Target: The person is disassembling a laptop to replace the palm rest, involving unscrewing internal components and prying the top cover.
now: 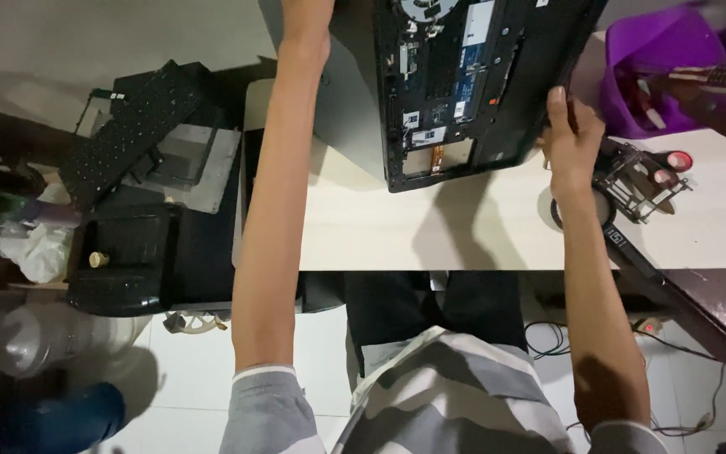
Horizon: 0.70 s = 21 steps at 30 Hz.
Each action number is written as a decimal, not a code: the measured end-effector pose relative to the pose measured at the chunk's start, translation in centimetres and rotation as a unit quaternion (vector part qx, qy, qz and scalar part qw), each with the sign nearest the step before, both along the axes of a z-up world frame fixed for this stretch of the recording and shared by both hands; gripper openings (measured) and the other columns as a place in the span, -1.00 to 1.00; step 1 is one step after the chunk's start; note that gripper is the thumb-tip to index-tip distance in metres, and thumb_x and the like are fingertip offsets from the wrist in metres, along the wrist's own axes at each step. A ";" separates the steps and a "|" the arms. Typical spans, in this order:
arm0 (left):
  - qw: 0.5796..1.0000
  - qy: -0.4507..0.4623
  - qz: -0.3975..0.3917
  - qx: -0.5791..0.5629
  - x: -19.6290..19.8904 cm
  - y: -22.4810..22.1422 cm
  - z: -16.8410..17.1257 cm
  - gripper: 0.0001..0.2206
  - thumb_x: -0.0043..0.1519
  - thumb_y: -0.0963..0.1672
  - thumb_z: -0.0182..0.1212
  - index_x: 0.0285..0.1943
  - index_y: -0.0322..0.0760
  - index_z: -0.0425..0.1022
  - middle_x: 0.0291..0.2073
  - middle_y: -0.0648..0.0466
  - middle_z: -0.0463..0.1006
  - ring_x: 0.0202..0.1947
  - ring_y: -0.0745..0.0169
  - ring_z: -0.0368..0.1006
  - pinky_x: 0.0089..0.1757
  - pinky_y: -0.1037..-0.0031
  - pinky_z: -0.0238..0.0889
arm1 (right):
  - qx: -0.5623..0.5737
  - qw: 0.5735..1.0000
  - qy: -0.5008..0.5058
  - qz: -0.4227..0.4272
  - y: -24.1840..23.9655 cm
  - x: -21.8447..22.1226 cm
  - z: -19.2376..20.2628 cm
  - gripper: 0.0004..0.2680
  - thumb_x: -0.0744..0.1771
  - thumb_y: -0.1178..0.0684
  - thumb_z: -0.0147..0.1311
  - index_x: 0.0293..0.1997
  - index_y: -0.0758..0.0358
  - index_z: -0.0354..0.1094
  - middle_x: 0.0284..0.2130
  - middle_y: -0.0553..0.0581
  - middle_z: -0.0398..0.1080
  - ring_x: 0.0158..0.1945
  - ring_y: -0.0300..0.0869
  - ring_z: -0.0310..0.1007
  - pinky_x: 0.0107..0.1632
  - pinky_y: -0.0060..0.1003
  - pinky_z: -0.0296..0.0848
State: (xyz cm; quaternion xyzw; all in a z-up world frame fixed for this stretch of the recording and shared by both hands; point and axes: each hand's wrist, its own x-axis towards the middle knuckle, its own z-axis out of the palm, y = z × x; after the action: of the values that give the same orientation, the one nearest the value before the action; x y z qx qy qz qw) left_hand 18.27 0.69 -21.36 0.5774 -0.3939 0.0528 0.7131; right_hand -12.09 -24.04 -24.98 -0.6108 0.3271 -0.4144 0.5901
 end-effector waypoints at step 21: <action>1.000 0.005 0.021 -0.009 -6.3 -0.9 15.2 -0.75 0.30 0.00 0.19 -0.07 -0.01 0.19 -0.26 0.18 0.20 -0.25 0.28 0.05 -0.12 0.36 0.00 | -0.288 0.954 -0.005 0.078 2.3 -0.7 6.8 -0.72 0.54 -0.02 0.02 0.31 0.41 0.18 -0.41 -0.07 -0.20 -0.34 -0.28 -0.23 -0.26 -0.25 -0.21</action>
State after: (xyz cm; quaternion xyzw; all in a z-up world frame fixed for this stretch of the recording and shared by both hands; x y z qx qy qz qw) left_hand 11.96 -0.26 -6.19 0.5795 -0.3777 0.0683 0.7189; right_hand -12.74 -21.74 -18.16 -0.7764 0.1420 -0.4466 0.4215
